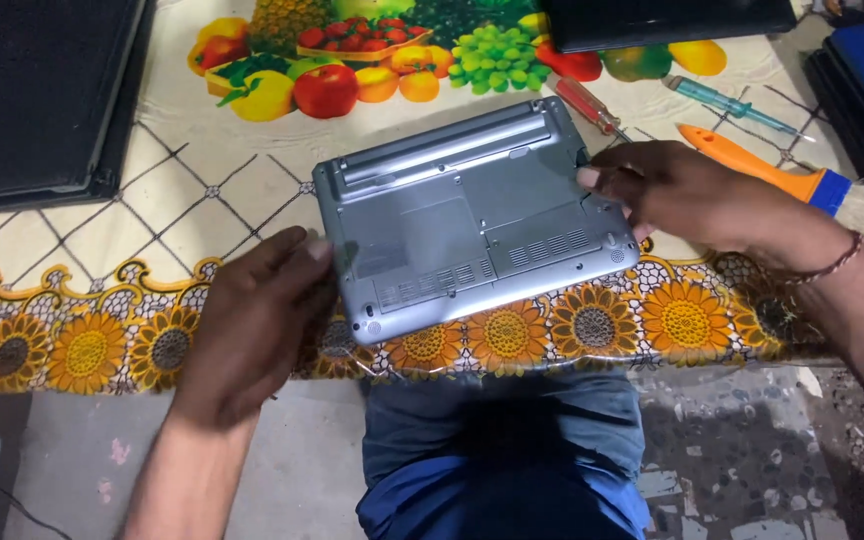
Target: The person uses a screwdriver to remove screws from the bottom of a silver laptop. They then open the laptop, remove the battery, and reinsert it before closing the device.
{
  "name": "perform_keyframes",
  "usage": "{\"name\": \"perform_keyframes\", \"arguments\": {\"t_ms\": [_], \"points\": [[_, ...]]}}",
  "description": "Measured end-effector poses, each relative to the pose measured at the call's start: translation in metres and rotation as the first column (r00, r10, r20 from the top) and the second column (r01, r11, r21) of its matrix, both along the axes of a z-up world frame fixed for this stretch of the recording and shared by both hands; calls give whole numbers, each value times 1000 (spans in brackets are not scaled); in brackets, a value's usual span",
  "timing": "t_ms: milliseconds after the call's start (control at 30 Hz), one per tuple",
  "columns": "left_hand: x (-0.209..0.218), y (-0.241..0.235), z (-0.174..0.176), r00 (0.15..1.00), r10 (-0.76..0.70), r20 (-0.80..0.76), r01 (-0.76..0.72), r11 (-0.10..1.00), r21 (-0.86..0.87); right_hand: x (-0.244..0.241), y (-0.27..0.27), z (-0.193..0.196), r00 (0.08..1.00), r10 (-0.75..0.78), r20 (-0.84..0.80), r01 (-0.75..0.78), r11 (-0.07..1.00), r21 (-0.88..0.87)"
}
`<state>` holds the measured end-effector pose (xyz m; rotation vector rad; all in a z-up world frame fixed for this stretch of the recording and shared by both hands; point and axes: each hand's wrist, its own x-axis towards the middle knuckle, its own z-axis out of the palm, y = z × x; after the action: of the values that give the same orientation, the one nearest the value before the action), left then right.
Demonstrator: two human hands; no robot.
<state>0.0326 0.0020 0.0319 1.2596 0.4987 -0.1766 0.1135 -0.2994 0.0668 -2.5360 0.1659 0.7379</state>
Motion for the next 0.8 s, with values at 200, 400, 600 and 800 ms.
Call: {"name": "perform_keyframes", "arguments": {"t_ms": [200,400,600,800], "points": [[23,13,-9,992,-20,-127,29,997,75,-5,3,5,999,0,-34,2,998,55],[41,7,-18,988,-43,-145,47,999,25,-24,-2,-14,910,403,94,-408,912,40],[56,4,3,986,-124,-109,135,986,96,-51,11,-56,535,659,528,-482,752,-450],[66,-18,66,943,-192,272,195,981,17,-20,4,-75,175,505,845,-499,785,-366]]}}
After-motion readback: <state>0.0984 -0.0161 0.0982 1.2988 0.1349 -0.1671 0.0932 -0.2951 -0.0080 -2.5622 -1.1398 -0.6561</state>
